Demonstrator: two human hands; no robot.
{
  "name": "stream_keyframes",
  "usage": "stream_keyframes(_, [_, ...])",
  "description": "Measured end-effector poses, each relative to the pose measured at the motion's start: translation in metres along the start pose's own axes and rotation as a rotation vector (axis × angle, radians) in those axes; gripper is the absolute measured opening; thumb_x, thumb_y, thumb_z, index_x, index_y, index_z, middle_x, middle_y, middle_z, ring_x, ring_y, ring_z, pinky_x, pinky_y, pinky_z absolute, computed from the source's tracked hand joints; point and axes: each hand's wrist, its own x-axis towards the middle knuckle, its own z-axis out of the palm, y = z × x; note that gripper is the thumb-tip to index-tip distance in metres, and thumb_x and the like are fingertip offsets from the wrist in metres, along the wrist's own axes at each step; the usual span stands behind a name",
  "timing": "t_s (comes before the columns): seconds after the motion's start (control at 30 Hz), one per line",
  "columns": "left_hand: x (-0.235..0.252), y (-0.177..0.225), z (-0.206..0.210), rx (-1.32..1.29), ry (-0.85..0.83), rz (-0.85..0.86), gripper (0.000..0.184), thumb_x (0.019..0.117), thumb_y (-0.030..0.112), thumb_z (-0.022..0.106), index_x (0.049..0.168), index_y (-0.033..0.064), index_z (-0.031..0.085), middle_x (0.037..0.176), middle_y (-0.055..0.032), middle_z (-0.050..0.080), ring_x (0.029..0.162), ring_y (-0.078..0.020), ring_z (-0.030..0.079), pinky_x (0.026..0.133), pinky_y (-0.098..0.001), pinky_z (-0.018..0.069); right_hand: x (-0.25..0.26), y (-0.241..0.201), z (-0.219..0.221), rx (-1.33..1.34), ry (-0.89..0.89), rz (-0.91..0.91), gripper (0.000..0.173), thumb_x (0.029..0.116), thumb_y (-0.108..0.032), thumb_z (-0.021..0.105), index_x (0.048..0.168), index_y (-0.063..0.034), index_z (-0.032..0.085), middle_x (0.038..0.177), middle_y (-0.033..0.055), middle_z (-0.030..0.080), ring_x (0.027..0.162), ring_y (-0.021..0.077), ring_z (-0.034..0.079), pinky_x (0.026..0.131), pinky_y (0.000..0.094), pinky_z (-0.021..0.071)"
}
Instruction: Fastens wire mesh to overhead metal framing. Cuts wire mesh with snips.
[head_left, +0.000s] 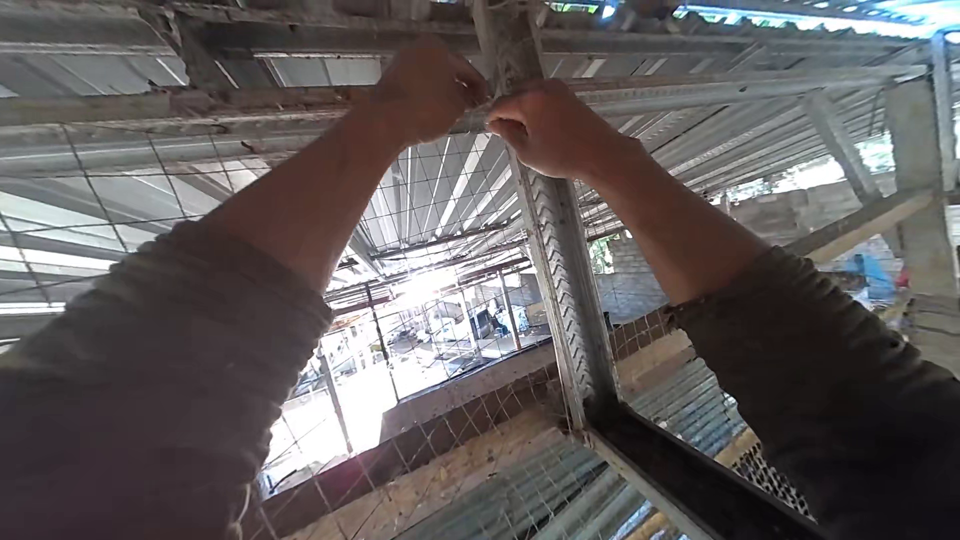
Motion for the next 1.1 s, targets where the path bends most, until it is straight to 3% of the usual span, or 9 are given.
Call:
stream_keyframes(0.17, [0.002,-0.012,0.003,-0.001,-0.028,0.086,0.027,0.1094,0.019,0.05,0.122,0.0061,0.07,0.105,-0.0137,0.07,0.074,-0.0183,0.062,0.071,-0.0401,0.053,0.014,-0.001,-0.016,0.017,0.12,-0.058,0.029,0.106,-0.016,0.049,0.115,-0.0049,0.074,0.115,0.0171,0.066,0.108,0.0266,0.064,0.099,0.0402,0.0488])
stream_keyframes(0.27, [0.004,-0.019,-0.002,-0.044,-0.053,0.084,0.027,0.107,0.022,0.056,0.128,0.006,0.064,0.12,-0.012,0.066,0.087,-0.016,0.066,0.078,-0.0369,0.0557,0.025,0.002,-0.018,0.163,0.15,0.017,0.028,0.1062,-0.02,0.051,0.116,-0.0081,0.074,0.113,0.0098,0.07,0.105,0.0169,0.066,0.097,0.0355,0.0497])
stream_keyframes(0.37, [0.007,-0.022,0.0,-0.102,0.035,0.082,0.028,0.1033,0.024,0.063,0.124,0.0053,0.064,0.122,-0.0118,0.066,0.091,-0.0154,0.068,0.08,-0.0358,0.0565,0.04,0.01,-0.009,0.447,0.224,0.124,0.021,0.1048,-0.023,0.057,0.113,-0.0094,0.071,0.101,0.0029,0.071,0.088,0.0072,0.069,0.082,0.0272,0.0581])
stream_keyframes(0.5, [0.011,-0.02,0.003,-0.08,0.097,0.075,0.027,0.1048,0.023,0.06,0.121,0.0031,0.066,0.118,-0.0145,0.067,0.094,-0.0211,0.067,0.085,-0.042,0.0547,0.05,0.012,-0.001,0.675,0.231,0.17,0.017,0.1056,-0.019,0.056,0.114,-0.0074,0.066,0.109,0.0063,0.068,0.095,0.011,0.069,0.08,0.03,0.06])
stream_keyframes(0.63, [0.012,-0.022,0.002,-0.065,0.11,0.048,0.027,0.104,0.021,0.061,0.124,0.002,0.064,0.12,-0.0164,0.066,0.1,-0.0244,0.068,0.089,-0.0436,0.0542,0.054,0.015,0.004,0.716,0.217,0.216,0.02,0.1076,-0.019,0.052,0.116,-0.0037,0.063,0.095,0.0058,0.065,0.08,0.0098,0.067,0.076,0.0272,0.0591])
stream_keyframes(0.73, [0.013,-0.021,0.007,-0.044,0.166,0.075,0.036,0.1013,0.018,0.065,0.134,0.0037,0.057,0.117,-0.0175,0.067,0.099,-0.0269,0.067,0.09,-0.0459,0.0532,0.053,0.011,0.004,0.734,0.22,0.355,0.019,0.1064,-0.017,0.052,0.112,-0.0033,0.064,0.084,0.0023,0.065,0.072,0.0077,0.066,0.071,0.0249,0.0575])
stream_keyframes(0.9, [0.015,-0.028,0.015,0.101,0.241,0.244,0.027,0.1046,0.016,0.056,0.118,-0.0055,0.066,0.12,-0.0241,0.067,0.111,-0.0363,0.064,0.102,-0.052,0.0461,0.061,0.006,-0.004,0.746,0.179,0.504,0.012,0.102,-0.014,0.057,0.098,-0.0059,0.066,0.074,-0.0007,0.065,0.062,0.005,0.063,0.06,0.0199,0.0537])
stream_keyframes(1.0, [0.016,-0.03,0.017,0.1,0.252,0.228,0.028,0.1062,0.016,0.051,0.115,-0.0047,0.068,0.116,-0.0229,0.068,0.106,-0.0338,0.065,0.099,-0.051,0.0472,0.063,0.005,-0.005,0.718,0.187,0.507,0.01,0.1003,-0.013,0.06,0.098,-0.0059,0.067,0.078,0.0001,0.066,0.066,0.0052,0.065,0.063,0.0202,0.0555])
stream_keyframes(1.1, [0.016,-0.029,0.011,0.003,0.193,0.146,0.03,0.1079,0.02,0.05,0.12,0.0003,0.069,0.122,-0.0188,0.068,0.113,-0.0273,0.065,0.102,-0.0454,0.0474,0.055,0.008,-0.001,0.592,0.367,0.444,0.016,0.0974,-0.015,0.063,0.109,-0.0043,0.067,0.095,0.0064,0.067,0.084,0.0122,0.066,0.078,0.0311,0.0566])
